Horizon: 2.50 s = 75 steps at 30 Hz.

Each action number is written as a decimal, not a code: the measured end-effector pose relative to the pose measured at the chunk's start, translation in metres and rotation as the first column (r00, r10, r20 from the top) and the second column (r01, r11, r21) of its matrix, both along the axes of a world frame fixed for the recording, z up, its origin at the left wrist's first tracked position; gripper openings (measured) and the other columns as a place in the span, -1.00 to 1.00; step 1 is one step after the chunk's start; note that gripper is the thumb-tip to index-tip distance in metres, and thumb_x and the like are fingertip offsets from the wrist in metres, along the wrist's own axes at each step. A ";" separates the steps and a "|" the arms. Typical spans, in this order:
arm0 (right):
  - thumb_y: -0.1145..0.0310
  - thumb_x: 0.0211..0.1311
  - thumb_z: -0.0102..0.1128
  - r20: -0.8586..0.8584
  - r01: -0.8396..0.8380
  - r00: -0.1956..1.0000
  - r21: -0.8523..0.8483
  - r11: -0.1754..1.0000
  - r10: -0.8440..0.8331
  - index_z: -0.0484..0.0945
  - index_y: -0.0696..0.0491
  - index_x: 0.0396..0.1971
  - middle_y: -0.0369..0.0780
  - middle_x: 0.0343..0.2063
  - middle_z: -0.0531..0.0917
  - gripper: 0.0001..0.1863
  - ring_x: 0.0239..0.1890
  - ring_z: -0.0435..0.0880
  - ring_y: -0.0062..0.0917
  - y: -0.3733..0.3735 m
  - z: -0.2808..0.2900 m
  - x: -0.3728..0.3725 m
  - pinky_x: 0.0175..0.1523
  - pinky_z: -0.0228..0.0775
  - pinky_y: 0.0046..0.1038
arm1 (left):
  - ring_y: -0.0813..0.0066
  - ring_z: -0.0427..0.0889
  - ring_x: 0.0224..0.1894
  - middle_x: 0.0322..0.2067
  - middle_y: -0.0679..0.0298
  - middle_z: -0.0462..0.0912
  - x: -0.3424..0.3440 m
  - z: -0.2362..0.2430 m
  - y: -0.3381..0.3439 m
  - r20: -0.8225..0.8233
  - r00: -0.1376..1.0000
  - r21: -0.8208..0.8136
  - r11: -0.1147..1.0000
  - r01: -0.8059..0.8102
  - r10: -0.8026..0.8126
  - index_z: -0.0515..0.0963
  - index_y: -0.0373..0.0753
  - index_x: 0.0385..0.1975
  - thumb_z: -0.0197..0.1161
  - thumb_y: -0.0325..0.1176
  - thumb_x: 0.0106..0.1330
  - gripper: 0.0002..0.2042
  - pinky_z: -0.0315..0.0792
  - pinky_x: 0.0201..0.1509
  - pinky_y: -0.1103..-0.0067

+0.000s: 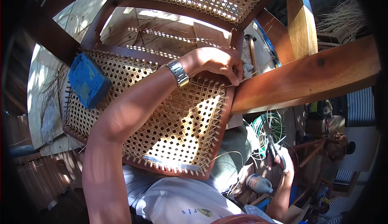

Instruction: Weaving and securing cane material into a chair seat frame.

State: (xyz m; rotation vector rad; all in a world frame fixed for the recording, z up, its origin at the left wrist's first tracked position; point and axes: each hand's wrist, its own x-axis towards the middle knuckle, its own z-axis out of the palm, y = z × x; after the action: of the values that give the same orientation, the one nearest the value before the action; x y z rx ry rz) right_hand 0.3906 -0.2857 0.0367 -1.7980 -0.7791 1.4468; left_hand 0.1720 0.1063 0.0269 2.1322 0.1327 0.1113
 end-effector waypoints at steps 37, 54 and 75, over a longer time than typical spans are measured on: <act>0.18 0.19 0.33 0.344 0.105 0.937 -0.102 0.989 -0.064 0.43 0.11 -0.54 -0.31 -0.77 0.50 -0.66 -0.78 0.47 -0.69 0.114 0.025 -0.133 -0.67 0.26 -0.66 | 0.35 0.66 -0.12 -0.17 0.20 0.72 0.007 -0.018 0.005 -0.078 0.980 -0.110 0.979 0.174 -0.183 0.62 -0.27 -0.04 0.26 -0.03 0.30 -0.57 0.48 0.01 0.47; -0.05 0.20 0.34 0.321 0.061 0.946 -0.071 0.996 -0.035 0.44 0.10 -0.50 -0.33 -0.79 0.46 -0.51 -0.81 0.41 -0.69 0.115 0.022 -0.132 -0.69 0.20 -0.66 | 0.46 0.58 -0.30 -0.31 0.25 0.70 0.005 -0.020 0.001 -0.022 0.985 -0.061 0.984 0.170 -0.171 0.62 -0.27 -0.12 0.27 0.01 0.30 -0.57 0.44 -0.13 0.46; 0.41 -0.11 0.58 0.653 0.038 0.739 0.201 0.979 -0.162 0.32 0.05 -0.63 -0.43 -0.65 0.33 -0.56 -0.52 0.28 -0.77 0.015 -0.002 -0.063 -0.42 0.18 -0.64 | 0.22 0.71 -0.15 -0.19 0.07 0.70 -0.045 -0.001 0.070 0.034 0.830 0.174 0.814 -0.554 0.557 0.63 -0.24 -0.17 0.27 -0.36 0.22 -0.79 0.60 -0.13 0.37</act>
State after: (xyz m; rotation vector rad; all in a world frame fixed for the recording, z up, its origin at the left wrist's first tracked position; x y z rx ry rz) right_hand 0.3275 -0.2705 0.0344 -2.1931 -1.0952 0.5970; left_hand 0.1274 0.1759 0.0263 2.2094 0.7893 0.4630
